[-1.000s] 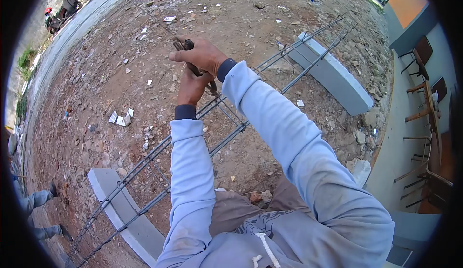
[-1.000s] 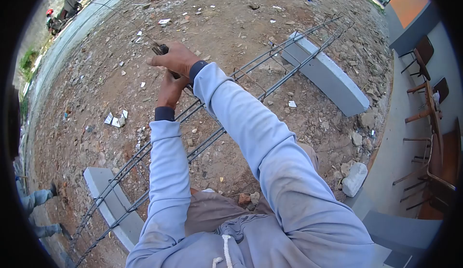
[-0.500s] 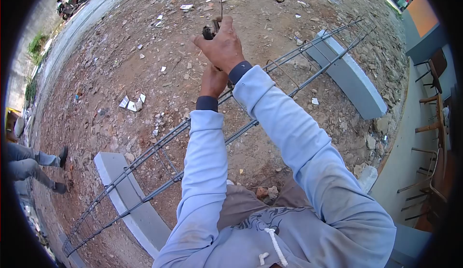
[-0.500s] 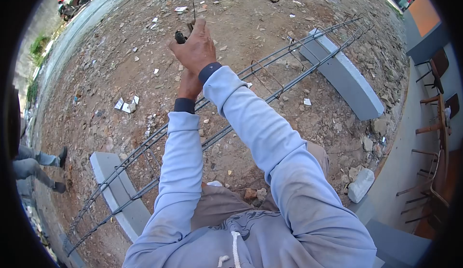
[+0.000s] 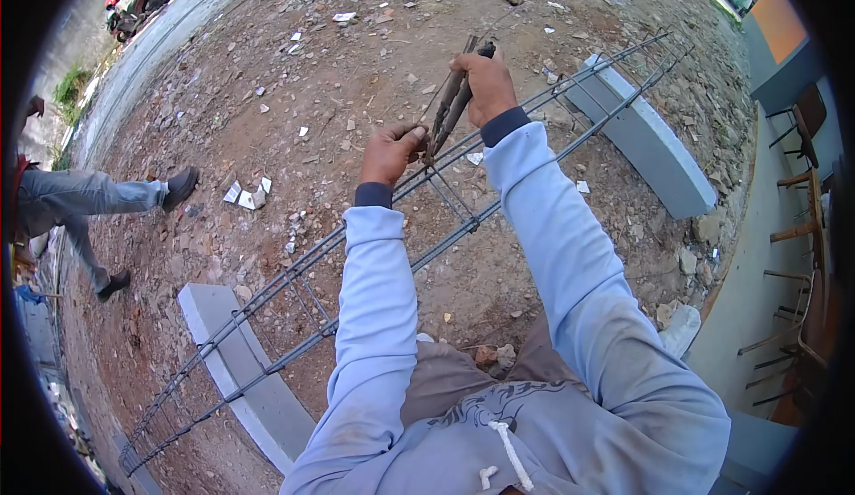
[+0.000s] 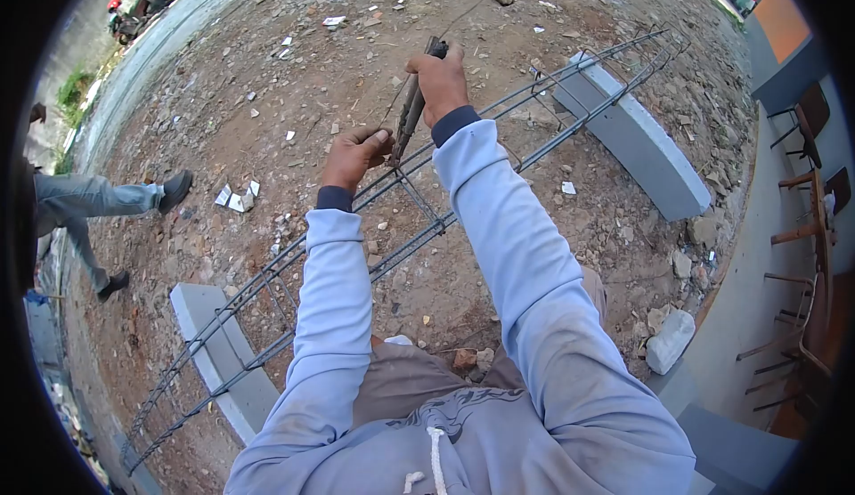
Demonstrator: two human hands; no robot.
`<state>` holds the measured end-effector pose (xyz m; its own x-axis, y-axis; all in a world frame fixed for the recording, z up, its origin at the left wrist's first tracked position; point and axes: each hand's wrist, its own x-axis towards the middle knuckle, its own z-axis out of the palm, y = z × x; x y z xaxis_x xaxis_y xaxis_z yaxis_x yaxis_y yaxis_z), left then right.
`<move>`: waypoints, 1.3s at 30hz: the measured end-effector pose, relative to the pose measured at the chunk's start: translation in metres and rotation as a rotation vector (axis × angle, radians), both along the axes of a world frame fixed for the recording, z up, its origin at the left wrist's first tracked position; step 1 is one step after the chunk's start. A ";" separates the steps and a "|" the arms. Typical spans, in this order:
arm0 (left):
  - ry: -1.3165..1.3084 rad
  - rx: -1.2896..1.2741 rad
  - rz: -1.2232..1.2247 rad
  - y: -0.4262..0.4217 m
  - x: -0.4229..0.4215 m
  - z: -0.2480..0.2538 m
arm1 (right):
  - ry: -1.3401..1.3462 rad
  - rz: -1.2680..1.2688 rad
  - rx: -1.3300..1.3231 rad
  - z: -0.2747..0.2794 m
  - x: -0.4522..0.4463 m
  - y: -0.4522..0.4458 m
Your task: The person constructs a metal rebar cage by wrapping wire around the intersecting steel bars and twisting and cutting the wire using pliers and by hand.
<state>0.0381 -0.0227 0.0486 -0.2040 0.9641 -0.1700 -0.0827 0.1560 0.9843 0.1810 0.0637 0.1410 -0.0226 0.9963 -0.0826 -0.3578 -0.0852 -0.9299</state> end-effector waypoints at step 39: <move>-0.111 -0.182 0.229 -0.008 -0.006 -0.007 | 0.012 0.481 0.291 0.006 -0.020 -0.008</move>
